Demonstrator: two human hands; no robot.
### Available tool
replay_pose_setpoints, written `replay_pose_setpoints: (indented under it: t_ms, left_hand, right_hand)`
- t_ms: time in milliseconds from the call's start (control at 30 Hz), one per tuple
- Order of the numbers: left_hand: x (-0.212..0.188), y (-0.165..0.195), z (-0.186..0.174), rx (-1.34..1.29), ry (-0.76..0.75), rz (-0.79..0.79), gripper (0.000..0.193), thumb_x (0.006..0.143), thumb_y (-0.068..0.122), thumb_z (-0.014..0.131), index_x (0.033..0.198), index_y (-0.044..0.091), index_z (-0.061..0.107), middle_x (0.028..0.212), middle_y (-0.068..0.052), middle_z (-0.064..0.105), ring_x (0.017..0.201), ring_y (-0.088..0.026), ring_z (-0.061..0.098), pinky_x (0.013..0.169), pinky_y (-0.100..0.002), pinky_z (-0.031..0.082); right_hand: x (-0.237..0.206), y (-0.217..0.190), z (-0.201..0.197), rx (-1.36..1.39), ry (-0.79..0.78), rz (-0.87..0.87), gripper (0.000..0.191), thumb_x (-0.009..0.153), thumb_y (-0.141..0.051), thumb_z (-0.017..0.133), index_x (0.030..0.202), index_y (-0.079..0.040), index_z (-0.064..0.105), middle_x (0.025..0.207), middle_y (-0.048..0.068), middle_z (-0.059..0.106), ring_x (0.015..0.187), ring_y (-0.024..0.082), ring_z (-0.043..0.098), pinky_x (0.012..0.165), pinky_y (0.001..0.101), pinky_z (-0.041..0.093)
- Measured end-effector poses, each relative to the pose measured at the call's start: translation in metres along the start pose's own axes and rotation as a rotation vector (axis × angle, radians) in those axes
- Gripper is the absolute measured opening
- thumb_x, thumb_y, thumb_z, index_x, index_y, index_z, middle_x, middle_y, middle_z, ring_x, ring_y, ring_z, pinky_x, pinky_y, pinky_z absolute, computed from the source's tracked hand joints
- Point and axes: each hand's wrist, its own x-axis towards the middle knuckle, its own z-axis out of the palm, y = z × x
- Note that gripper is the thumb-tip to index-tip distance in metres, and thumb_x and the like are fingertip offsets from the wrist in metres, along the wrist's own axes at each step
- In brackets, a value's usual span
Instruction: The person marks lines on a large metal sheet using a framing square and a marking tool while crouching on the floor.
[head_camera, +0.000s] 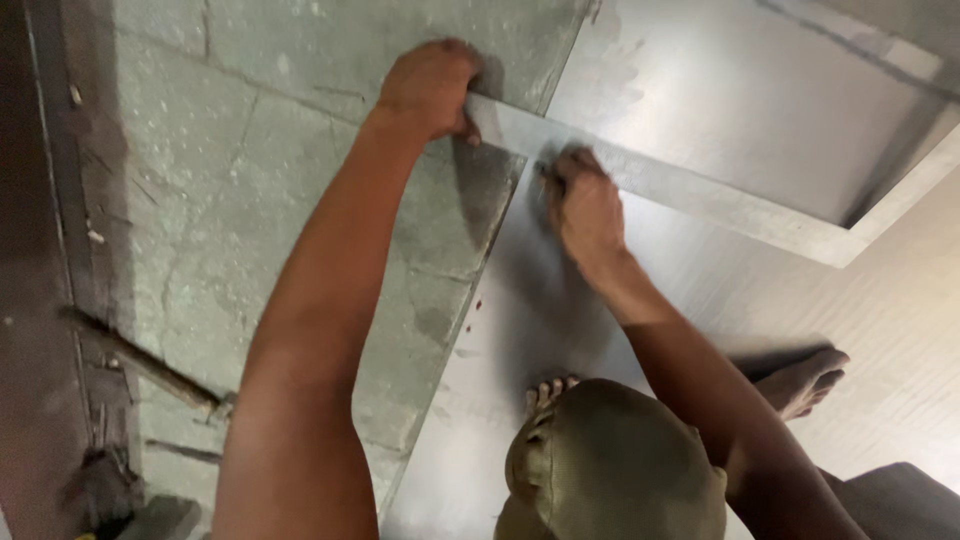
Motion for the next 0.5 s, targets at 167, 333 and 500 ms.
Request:
replay_pose_setpoints:
  t_ms: [167,333,500]
  left_hand:
    - [0.002,0.002,-0.003,0.023,0.007,0.007,0.071,0.046,0.028,0.101,0.107,0.007,0.072,0.119,-0.013,0.066,0.115,-0.036,0.060,0.095,-0.048,0.051]
    - [0.001,0.003,-0.002,0.019,-0.006,0.006,0.061,0.053,0.031,0.100,0.102,0.007,0.073,0.120,-0.011,0.067,0.116,-0.035,0.061,0.097,-0.048,0.052]
    - [0.000,0.004,-0.003,0.012,-0.016,0.003,0.063,0.052,0.031,0.101,0.103,0.007,0.072,0.118,-0.012,0.066,0.114,-0.035,0.061,0.096,-0.047,0.052]
  right_hand:
    - [-0.013,0.008,0.002,-0.059,-0.376,0.093,0.021,0.086,-0.020,0.076,0.100,-0.006,0.073,0.104,0.020,0.071,0.093,0.040,0.069,0.084,0.0501,0.054]
    - [-0.018,-0.004,-0.009,0.121,0.116,-0.055,0.016,0.091,-0.011,0.077,0.101,-0.001,0.070,0.103,0.016,0.068,0.086,0.038,0.068,0.076,0.0452,0.057]
    - [-0.008,-0.022,-0.016,0.124,0.172,-0.111,0.017,0.091,-0.006,0.077,0.101,0.002,0.067,0.104,0.017,0.064,0.080,0.039,0.067,0.068,0.0462,0.055]
